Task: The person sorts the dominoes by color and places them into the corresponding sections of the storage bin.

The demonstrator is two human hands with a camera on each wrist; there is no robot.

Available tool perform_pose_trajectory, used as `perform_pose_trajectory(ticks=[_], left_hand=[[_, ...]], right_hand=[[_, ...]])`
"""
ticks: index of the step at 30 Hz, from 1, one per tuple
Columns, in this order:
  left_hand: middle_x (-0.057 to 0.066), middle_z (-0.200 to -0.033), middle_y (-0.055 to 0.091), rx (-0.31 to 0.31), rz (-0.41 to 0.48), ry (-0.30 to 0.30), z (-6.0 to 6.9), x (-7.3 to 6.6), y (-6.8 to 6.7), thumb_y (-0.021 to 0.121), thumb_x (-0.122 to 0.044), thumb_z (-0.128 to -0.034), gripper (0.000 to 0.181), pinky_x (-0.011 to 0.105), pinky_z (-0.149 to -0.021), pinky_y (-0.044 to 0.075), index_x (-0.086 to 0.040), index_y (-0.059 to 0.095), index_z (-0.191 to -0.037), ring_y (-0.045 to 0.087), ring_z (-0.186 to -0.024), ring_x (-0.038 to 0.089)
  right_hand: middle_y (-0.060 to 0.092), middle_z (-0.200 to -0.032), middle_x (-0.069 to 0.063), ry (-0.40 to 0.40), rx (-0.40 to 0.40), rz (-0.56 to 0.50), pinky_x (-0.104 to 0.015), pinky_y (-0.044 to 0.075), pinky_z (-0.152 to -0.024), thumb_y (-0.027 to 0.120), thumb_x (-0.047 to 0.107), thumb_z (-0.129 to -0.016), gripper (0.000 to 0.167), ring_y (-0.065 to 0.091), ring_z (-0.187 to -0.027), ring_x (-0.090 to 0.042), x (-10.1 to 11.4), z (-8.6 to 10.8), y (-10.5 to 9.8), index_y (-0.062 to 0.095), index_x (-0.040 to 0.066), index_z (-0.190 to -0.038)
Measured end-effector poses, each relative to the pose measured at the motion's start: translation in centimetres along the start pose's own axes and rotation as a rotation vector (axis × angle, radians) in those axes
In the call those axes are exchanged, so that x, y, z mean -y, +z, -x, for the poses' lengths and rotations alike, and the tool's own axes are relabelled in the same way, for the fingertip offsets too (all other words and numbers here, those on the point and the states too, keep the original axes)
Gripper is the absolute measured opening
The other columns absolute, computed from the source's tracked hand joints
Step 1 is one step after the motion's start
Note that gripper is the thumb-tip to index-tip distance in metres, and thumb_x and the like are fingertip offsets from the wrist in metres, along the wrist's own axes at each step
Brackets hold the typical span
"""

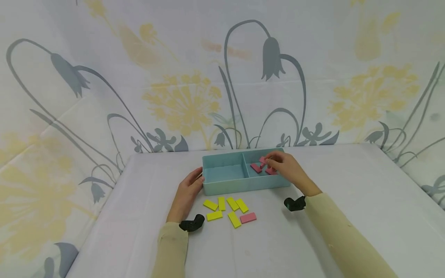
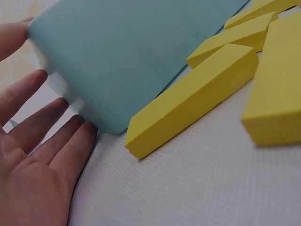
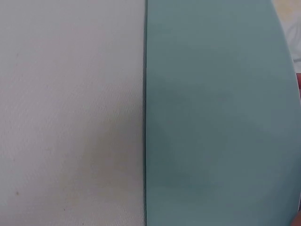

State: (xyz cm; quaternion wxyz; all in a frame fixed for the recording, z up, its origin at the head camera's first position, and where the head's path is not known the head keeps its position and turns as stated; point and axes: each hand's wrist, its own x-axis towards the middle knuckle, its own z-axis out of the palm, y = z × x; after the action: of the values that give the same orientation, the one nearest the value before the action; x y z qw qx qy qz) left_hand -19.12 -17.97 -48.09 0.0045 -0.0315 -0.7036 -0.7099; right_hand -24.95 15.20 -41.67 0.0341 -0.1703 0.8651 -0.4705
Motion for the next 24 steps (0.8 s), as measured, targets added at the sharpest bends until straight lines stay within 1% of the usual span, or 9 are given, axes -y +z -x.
perform_pose_trajectory(ticks=[5,9,11,15,18,21,24], left_hand=[[-0.003,-0.138,0.037,-0.003,-0.006,-0.005,0.1,0.0,0.0,0.055,-0.035,-0.0873,0.052,0.031,-0.1,0.034,-0.02,0.04,-0.134,0.036,-0.123,0.012],[-0.004,-0.137,0.037,-0.006,-0.01,-0.016,0.1,-0.1,0.0,0.055,-0.034,-0.0879,0.05,0.03,-0.099,0.034,-0.02,0.041,-0.134,0.037,-0.123,0.011],[-0.003,-0.138,0.037,-0.005,-0.002,-0.014,0.1,-0.1,0.0,0.054,-0.033,-0.0885,0.05,0.03,-0.099,0.034,-0.02,0.04,-0.134,0.037,-0.122,0.01],[-0.003,-0.137,0.038,-0.006,0.005,-0.011,0.1,-0.3,0.1,0.055,-0.033,-0.0884,0.05,0.03,-0.099,0.035,-0.019,0.041,-0.134,0.037,-0.121,0.008],[-0.002,-0.138,0.037,0.0,0.004,-0.009,0.1,-0.3,0.1,0.055,-0.034,-0.0882,0.051,0.03,-0.099,0.034,-0.019,0.04,-0.134,0.037,-0.122,0.009],[-0.002,-0.138,0.036,0.003,-0.001,-0.008,0.1,-0.3,0.1,0.054,-0.034,-0.0884,0.051,0.031,-0.1,0.034,-0.019,0.039,-0.135,0.036,-0.123,0.011],[-0.002,-0.139,0.036,0.004,0.0,-0.01,0.1,-0.2,0.1,0.054,-0.032,-0.089,0.05,0.031,-0.1,0.033,-0.018,0.039,-0.135,0.035,-0.124,0.012]], right_hand=[[0.063,-0.094,-0.013,0.015,0.011,0.012,-0.036,0.05,-0.071,0.053,0.031,-0.09,0.025,0.057,-0.082,-0.026,-0.1,-0.2,0.2,0.058,0.013,-0.106],[0.063,-0.092,-0.013,0.014,0.022,0.029,-0.035,0.05,-0.071,0.053,0.03,-0.09,0.023,0.058,-0.081,-0.027,-0.1,-0.5,0.5,0.059,0.013,-0.103],[0.063,-0.089,-0.013,0.005,0.031,0.056,-0.034,0.05,-0.07,0.053,0.028,-0.09,0.022,0.057,-0.079,-0.026,-0.1,-0.5,0.6,0.06,0.012,-0.103],[0.062,-0.082,-0.008,-0.019,0.038,0.169,-0.031,0.046,-0.066,0.053,0.026,-0.09,0.021,0.055,-0.073,-0.021,0.1,-0.7,0.8,0.062,0.01,-0.101],[0.06,-0.075,-0.002,-0.02,0.039,0.275,-0.03,0.043,-0.062,0.054,0.027,-0.089,0.02,0.053,-0.069,-0.016,0.3,-0.7,0.9,0.063,0.012,-0.098],[0.059,-0.076,0.002,-0.008,0.054,0.347,-0.031,0.042,-0.061,0.054,0.029,-0.088,0.02,0.052,-0.069,-0.015,0.3,-0.8,1.0,0.064,0.014,-0.098],[0.06,-0.082,0.002,0.005,0.078,0.404,-0.032,0.043,-0.063,0.054,0.029,-0.088,0.021,0.053,-0.072,-0.015,0.3,-0.9,1.0,0.064,0.016,-0.1]])
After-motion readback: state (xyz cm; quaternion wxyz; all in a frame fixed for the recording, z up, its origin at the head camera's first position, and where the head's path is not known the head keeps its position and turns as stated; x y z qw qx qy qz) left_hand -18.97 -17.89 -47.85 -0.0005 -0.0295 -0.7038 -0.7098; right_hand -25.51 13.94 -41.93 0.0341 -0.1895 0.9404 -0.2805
